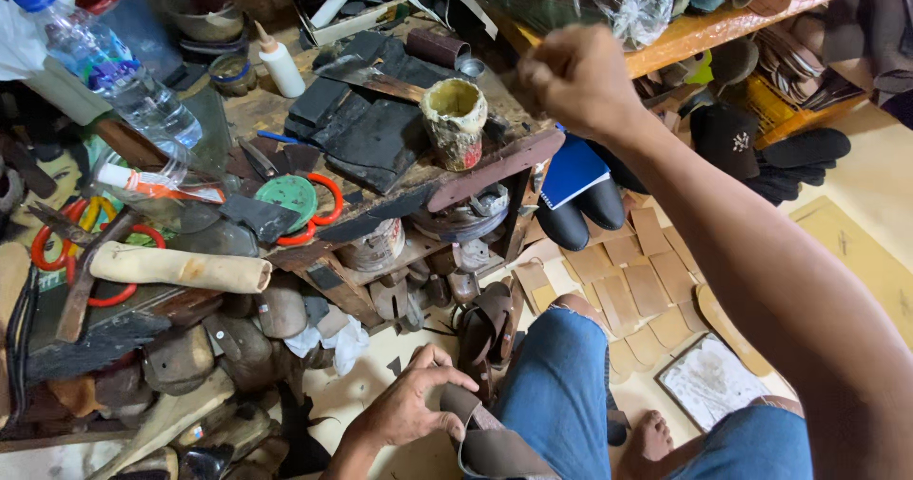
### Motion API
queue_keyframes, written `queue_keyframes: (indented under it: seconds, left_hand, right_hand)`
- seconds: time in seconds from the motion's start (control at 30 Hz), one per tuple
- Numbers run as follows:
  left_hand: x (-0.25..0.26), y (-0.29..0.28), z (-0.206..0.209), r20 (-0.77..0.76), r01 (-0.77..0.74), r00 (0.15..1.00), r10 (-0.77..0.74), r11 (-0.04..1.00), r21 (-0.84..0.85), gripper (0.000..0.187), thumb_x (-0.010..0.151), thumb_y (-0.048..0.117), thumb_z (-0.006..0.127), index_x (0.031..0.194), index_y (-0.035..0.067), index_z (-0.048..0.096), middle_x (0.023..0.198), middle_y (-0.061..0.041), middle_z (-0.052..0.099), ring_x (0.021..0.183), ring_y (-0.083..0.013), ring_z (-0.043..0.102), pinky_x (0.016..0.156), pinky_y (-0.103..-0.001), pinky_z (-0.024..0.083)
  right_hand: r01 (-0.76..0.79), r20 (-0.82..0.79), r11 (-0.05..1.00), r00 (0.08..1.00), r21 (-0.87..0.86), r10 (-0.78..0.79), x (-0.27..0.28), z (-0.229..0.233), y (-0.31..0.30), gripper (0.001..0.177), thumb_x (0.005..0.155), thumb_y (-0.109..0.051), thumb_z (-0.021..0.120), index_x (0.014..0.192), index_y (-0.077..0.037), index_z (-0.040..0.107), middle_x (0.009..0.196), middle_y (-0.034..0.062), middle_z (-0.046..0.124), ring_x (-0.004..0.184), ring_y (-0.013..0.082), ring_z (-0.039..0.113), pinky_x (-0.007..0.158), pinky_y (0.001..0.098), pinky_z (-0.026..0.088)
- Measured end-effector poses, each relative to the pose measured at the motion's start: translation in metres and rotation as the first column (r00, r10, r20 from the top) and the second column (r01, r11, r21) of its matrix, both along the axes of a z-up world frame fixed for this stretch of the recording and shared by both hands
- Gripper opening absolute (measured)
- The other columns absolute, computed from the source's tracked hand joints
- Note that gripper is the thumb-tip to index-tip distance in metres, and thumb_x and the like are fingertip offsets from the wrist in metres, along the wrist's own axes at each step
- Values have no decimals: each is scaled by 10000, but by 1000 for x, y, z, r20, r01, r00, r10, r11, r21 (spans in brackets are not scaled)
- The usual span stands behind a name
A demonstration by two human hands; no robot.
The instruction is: The person is sewing a brown sandal using a needle and thread. They repeatedly push the needle through the sandal strap and pull the thread to stitch the material together.
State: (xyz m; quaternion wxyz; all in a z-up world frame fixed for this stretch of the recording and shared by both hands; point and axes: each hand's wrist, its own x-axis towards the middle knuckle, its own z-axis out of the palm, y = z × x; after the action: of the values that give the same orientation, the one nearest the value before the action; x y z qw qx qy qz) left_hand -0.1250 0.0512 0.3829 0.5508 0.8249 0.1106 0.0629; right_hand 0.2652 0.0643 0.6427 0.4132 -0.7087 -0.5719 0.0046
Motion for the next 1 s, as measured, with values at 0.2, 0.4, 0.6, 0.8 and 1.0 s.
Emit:
queue_keyframes:
  seconds: [0.2,0.4,0.6,0.8,1.0]
  left_hand:
    - [9,1,15,-87,26,996,-30,999,-39,554,716,682,837,1109,294,802,1235,-36,371,1292,-203,505,1171,-465,459]
    - [33,13,-9,-143,143,979,-144,990,-13,536,734,535,900,1172,259,760,1396,-147,401,1370,-506,470,1161,-612,409]
    - [57,14,-13,-29,225,974,-225,974,3,540,688,533,951,1158,312,801,1304,-76,422,1264,-383,559,1153,-531,440]
    - [76,14,-15,57,290,956,-288,956,-35,570,685,612,933,1162,322,819,1196,-33,420,1175,-311,530,1131,-488,411]
    - [80,20,-25,31,296,955,-295,952,-75,516,759,540,934,1190,283,815,1199,-62,459,1156,-310,561,1117,-475,425]
  right_hand:
    - [-165,-439,909,898,-383,-22,-16,-9,-45,268,953,-104,756,708,-113,649,817,38,734,870,134,692,866,370,540]
    - [-122,-846,990,519,74,127,-55,-65,-135,55,969,1,691,942,18,735,691,30,527,636,118,532,616,258,428]
    - [32,-708,992,697,-126,-112,-94,-134,-244,72,989,10,725,1058,11,746,726,127,670,671,137,599,599,271,462]
    - [173,-787,978,584,-117,-198,-143,-201,-311,165,938,41,805,1073,100,731,759,130,671,696,145,649,669,273,546]
    - [213,-671,975,732,58,-120,-184,-212,-307,139,905,50,825,1039,51,788,760,153,671,502,108,632,486,228,511]
